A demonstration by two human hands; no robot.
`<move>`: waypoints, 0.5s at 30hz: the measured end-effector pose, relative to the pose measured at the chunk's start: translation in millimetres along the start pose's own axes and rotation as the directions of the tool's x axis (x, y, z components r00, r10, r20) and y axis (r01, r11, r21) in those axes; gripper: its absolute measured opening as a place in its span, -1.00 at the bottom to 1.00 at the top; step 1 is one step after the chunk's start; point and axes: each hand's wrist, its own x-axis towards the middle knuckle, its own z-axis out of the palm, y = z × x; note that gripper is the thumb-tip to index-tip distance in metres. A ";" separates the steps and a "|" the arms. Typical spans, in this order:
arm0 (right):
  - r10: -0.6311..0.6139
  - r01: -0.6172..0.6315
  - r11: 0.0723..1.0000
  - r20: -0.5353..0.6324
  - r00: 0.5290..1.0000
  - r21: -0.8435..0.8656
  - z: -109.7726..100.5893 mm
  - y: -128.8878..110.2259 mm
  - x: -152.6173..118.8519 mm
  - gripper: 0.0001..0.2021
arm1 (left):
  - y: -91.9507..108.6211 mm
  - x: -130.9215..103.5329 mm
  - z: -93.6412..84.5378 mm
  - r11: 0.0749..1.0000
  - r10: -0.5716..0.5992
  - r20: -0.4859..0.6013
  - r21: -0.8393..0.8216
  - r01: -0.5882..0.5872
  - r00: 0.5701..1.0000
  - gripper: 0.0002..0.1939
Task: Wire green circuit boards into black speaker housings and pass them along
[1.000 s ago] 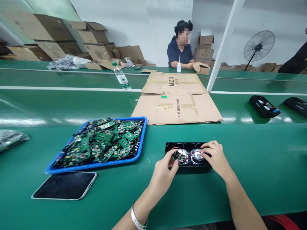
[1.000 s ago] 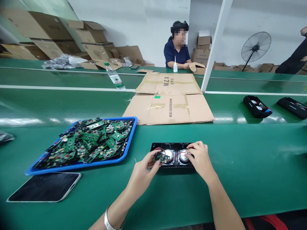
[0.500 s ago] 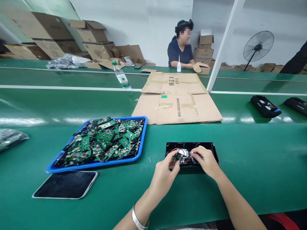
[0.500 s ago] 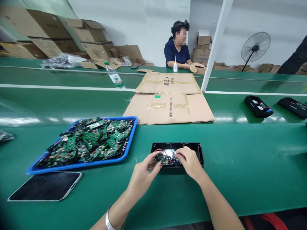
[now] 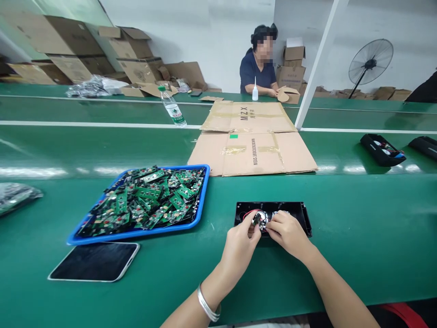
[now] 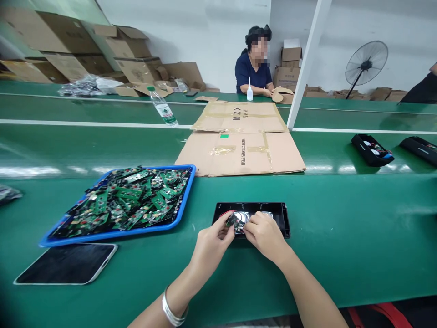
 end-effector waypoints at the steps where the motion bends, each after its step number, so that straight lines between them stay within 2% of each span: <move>1: -0.010 0.010 1.000 -0.002 1.000 -0.007 0.4 -0.1 0.3 -0.80 | 0.0 0.6 1.2 1.000 0.001 0.002 0.002 -0.001 1.000 -0.64; 7: -0.038 0.037 0.999 -0.020 0.999 -0.028 2.1 -0.7 -0.5 -0.83 | -1.7 0.7 5.7 1.000 0.021 0.031 0.004 -0.021 0.999 -0.66; 15: -0.036 0.034 0.998 -0.044 0.998 -0.045 2.9 -2.3 -0.7 -0.80 | 1.7 4.1 -4.9 0.994 0.100 0.118 -0.057 -0.094 0.988 -0.68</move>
